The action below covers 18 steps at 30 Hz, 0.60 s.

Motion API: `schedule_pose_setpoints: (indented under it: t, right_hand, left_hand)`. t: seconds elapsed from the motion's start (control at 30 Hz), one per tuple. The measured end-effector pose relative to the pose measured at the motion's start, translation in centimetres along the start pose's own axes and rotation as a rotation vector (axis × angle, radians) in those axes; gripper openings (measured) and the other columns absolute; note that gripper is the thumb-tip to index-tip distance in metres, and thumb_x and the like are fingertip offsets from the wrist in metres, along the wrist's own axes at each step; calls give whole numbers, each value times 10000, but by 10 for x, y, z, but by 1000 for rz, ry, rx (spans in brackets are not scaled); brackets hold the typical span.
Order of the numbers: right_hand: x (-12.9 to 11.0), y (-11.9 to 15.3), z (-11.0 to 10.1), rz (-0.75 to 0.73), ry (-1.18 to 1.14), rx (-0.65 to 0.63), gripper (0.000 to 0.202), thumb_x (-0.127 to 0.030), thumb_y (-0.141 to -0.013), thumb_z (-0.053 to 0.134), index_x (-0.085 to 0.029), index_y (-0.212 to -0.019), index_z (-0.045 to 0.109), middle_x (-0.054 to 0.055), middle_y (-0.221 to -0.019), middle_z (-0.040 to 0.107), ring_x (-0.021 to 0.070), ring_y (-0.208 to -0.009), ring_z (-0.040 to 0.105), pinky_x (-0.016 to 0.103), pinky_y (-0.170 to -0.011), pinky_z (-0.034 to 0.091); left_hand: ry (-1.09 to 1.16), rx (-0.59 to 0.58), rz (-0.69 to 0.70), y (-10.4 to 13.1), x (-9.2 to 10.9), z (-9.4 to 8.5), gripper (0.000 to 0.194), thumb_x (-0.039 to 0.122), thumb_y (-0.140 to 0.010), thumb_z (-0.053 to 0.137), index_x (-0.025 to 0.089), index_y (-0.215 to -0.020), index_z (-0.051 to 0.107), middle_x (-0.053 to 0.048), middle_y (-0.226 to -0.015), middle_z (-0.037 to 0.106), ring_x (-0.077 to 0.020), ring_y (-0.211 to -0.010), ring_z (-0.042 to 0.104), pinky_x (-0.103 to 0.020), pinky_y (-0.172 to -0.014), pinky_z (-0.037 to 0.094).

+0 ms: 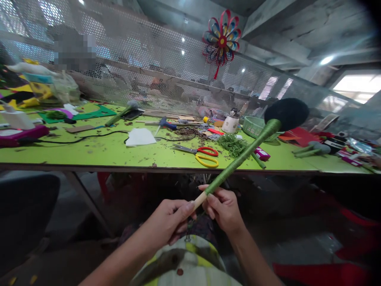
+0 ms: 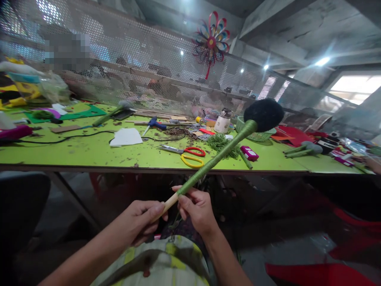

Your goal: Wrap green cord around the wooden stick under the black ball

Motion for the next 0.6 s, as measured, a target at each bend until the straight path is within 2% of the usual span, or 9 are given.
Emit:
schedule_pose_setpoints:
  t: [0.2, 0.3, 0.4, 0.47, 0.6]
  right_hand:
    - [-5, 4, 1, -29, -21, -8, 262, -297, -825, 607, -123, -1005, 687, -65, -419, 409, 50, -354, 316, 207, -392, 239]
    - [-5, 4, 2, -21, -38, -11, 250, -277, -840, 593, -129, -1023, 677, -71, -423, 394, 42, -356, 298, 204, -398, 234]
    - [0, 3, 0, -1, -45, 0, 271, -284, -845, 586, -129, -1054, 662, -77, -424, 380, 43, -360, 297, 204, -402, 232]
    - [4, 2, -3, 10, -37, 20, 294, -298, -843, 587, -124, -1070, 654, -79, -422, 374, 47, -366, 300, 205, -404, 232]
    - [8, 2, -5, 24, -28, 15, 332, -317, -834, 593, -118, -1095, 643, -80, -413, 374, 50, -365, 306, 203, -400, 232]
  left_hand:
    - [206, -190, -134, 2, -1, 11, 437, 530, -838, 467, 128, -731, 602, 99, -413, 321, -19, -311, 174, -155, -308, 120]
    - [274, -248, -157, 1, -3, 15, 445, 512, -856, 441, 120, -727, 610, 83, -398, 358, -18, -287, 191, -158, -295, 109]
    - [233, -211, -114, -2, -3, 14, 436, 520, -856, 434, 128, -771, 606, 67, -388, 420, -23, -270, 246, -153, -295, 127]
    - [167, -161, -74, -2, -2, 13, 379, 516, -830, 496, 150, -860, 588, 72, -413, 458, -24, -278, 284, -139, -300, 158]
    - [48, -146, -38, 0, 1, 16, 349, 484, -806, 560, 180, -976, 551, 100, -421, 458, -24, -271, 298, -120, -291, 219]
Point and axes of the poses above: each hand's wrist, its own y-axis away from the middle knuckle, its own z-axis out of the palm, x = y × z, the point moved 8 cm from there along -y, towards the middle knuckle
